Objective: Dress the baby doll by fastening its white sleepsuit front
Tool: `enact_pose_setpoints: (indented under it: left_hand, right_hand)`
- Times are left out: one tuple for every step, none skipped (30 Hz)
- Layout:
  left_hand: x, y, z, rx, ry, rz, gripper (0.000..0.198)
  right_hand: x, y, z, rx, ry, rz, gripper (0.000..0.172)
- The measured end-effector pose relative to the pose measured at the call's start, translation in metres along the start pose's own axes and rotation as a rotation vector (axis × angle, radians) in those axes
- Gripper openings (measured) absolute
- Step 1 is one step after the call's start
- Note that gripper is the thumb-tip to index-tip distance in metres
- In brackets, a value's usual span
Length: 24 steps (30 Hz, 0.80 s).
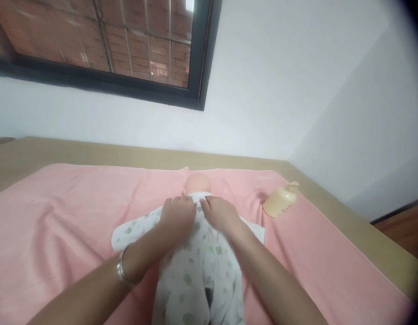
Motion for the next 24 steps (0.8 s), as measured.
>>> enact_pose_setpoints:
  left_hand:
    - [0.001, -0.001, -0.003, -0.011, 0.002, -0.02, 0.026]
    - [0.001, -0.002, -0.004, -0.008, 0.01, -0.035, 0.025]
    - [-0.001, -0.004, -0.003, 0.017, 0.017, -0.043, 0.024]
    - [-0.004, -0.006, 0.0, 0.06, 0.025, -0.04, 0.022]
    - [-0.008, -0.008, 0.005, 0.109, 0.035, -0.025, 0.02]
    - [-0.013, -0.009, 0.01, 0.162, 0.043, -0.01, 0.019]
    - [-0.017, -0.01, 0.016, 0.211, 0.051, -0.001, 0.024]
    - [-0.02, -0.01, 0.02, 0.238, 0.05, -0.001, 0.031]
    - [-0.022, -0.009, 0.022, 0.241, 0.042, -0.004, 0.036]
    - [-0.022, -0.008, 0.022, 0.224, 0.028, -0.008, 0.036]
    - [-0.021, -0.007, 0.02, 0.196, 0.007, -0.011, 0.031]
    - [-0.018, -0.005, 0.016, 0.155, -0.016, -0.017, 0.023]
    - [-0.014, -0.005, 0.011, 0.106, -0.039, -0.024, 0.015]
    - [-0.01, -0.004, 0.006, 0.063, -0.056, -0.035, 0.01]
    - [-0.006, -0.004, 0.001, 0.029, -0.065, -0.05, 0.008]
    - [-0.003, -0.003, -0.002, 0.0, -0.072, -0.066, 0.01]
    - [-0.002, -0.004, -0.004, -0.019, -0.08, -0.08, 0.012]
    - [-0.001, -0.004, -0.004, -0.027, -0.09, -0.091, 0.013]
    - [-0.003, -0.005, -0.003, -0.023, -0.1, -0.092, 0.015]
    - [-0.005, -0.005, 0.0, -0.009, -0.109, -0.087, 0.015]
    - [-0.009, -0.006, 0.004, 0.024, -0.107, -0.072, 0.016]
    - [-0.014, -0.007, 0.009, 0.082, -0.093, -0.051, 0.02]
    - [-0.018, -0.008, 0.015, 0.164, -0.069, -0.026, 0.026]
    - [-0.022, -0.009, 0.019, 0.26, -0.041, -0.004, 0.036]
  right_hand:
    - [-0.005, -0.001, -0.003, -0.001, -0.011, 0.002, 0.059]
    - [-0.007, -0.002, -0.006, -0.007, -0.013, 0.011, 0.06]
    - [-0.007, -0.002, -0.006, -0.014, -0.009, 0.021, 0.061]
    - [-0.005, 0.0, -0.005, -0.017, 0.0, 0.029, 0.061]
    - [-0.001, 0.002, -0.002, -0.017, 0.01, 0.033, 0.06]
    - [0.004, 0.005, 0.001, -0.016, 0.018, 0.035, 0.06]
    - [0.009, 0.008, 0.004, -0.017, 0.026, 0.039, 0.061]
    - [0.013, 0.01, 0.007, -0.019, 0.034, 0.043, 0.061]
    - [0.015, 0.011, 0.009, -0.023, 0.042, 0.046, 0.062]
    - [0.014, 0.011, 0.008, -0.027, 0.045, 0.046, 0.062]
    - [0.011, 0.011, 0.006, -0.029, 0.039, 0.043, 0.062]
    - [0.007, 0.009, 0.002, -0.03, 0.022, 0.044, 0.062]
    - [0.001, 0.007, -0.003, -0.036, -0.002, 0.049, 0.063]
    - [-0.005, 0.005, -0.008, -0.046, -0.024, 0.062, 0.065]
    - [-0.009, 0.004, -0.012, -0.057, -0.039, 0.08, 0.067]
    - [-0.011, 0.002, -0.015, -0.062, -0.046, 0.095, 0.069]
    - [-0.011, 0.001, -0.015, -0.058, -0.044, 0.1, 0.07]
    - [-0.009, 0.001, -0.014, -0.044, -0.033, 0.094, 0.069]
    - [-0.005, 0.001, -0.01, -0.019, -0.015, 0.074, 0.068]
    - [-0.001, 0.002, -0.005, 0.011, 0.002, 0.049, 0.067]
    - [0.004, 0.002, 0.0, 0.039, 0.019, 0.022, 0.066]
    - [0.007, 0.002, 0.005, 0.06, 0.032, -0.002, 0.065]
    - [0.008, 0.002, 0.008, 0.073, 0.037, -0.019, 0.065]
    - [0.007, 0.001, 0.009, 0.078, 0.031, -0.03, 0.065]
Point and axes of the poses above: each hand's wrist, its own x-axis away from the middle knuckle, its own y-axis out of the back of the hand, z = x × y, the point moved 4 cm from there along -x, towards the middle knuckle, and after that the axes turned 13 degrees about z, right-handed, at the moved point
